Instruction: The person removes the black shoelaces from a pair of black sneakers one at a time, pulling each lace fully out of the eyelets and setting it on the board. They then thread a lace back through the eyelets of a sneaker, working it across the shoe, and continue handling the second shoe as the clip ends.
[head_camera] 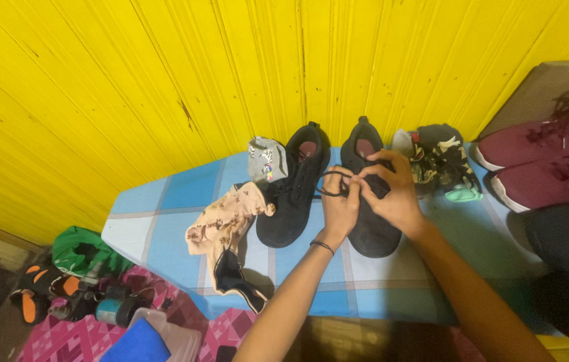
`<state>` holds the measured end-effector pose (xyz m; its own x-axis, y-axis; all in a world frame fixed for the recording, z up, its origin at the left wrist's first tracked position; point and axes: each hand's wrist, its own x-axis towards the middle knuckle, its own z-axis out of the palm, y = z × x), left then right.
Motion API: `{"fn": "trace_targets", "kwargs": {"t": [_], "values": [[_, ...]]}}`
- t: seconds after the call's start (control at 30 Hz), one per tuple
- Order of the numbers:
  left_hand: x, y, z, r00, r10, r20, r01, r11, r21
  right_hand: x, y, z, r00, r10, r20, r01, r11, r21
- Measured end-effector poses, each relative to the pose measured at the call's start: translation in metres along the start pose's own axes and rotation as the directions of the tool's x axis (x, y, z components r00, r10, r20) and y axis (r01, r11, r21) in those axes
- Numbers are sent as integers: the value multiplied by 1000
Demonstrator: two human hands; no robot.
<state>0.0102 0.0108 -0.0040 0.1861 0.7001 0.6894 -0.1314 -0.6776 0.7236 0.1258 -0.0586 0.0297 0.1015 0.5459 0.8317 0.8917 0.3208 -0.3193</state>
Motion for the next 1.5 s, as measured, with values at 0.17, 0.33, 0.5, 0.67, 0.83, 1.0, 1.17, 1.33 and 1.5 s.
{"fn": "trace_targets", "kwargs": {"t": [0.17,0.33,0.5,0.67,0.83,1.0,1.17,1.33,1.5], "values": [[0,1,1,995,-87,-40,84,995,-58,0,1,0,1000,28,-2,-28,1000,6],[1,-1,2,998,-62,-4,62,996,-64,-1,1,0,999,34,-9,-34,999,22],[0,-1,3,987,-114,-116,99,987,-125,0,1,0,999,37,-7,-37,998,45],[0,0,0,998,-49,-27,48,997,-53,-1,-1,-1,999,31,-7,-31,999,31],[0,1,1,995,-92,-38,89,994,-62,1,-2,-2,999,37,-1,-37,999,34],[0,3,0,994,-88,-70,80,991,-110,1,-2,-3,999,39,1,-39,999,20],[1,6,-2,999,-39,0,39,999,-36,1,-2,-2,999,36,-6,-36,999,19],[0,6,-1,997,-68,-49,64,995,-72,1,-1,-1,999,31,-7,-31,999,31],[1,9,1,995,-60,-75,54,996,-76,1,0,-2,999,36,-9,-35,999,39]]}}
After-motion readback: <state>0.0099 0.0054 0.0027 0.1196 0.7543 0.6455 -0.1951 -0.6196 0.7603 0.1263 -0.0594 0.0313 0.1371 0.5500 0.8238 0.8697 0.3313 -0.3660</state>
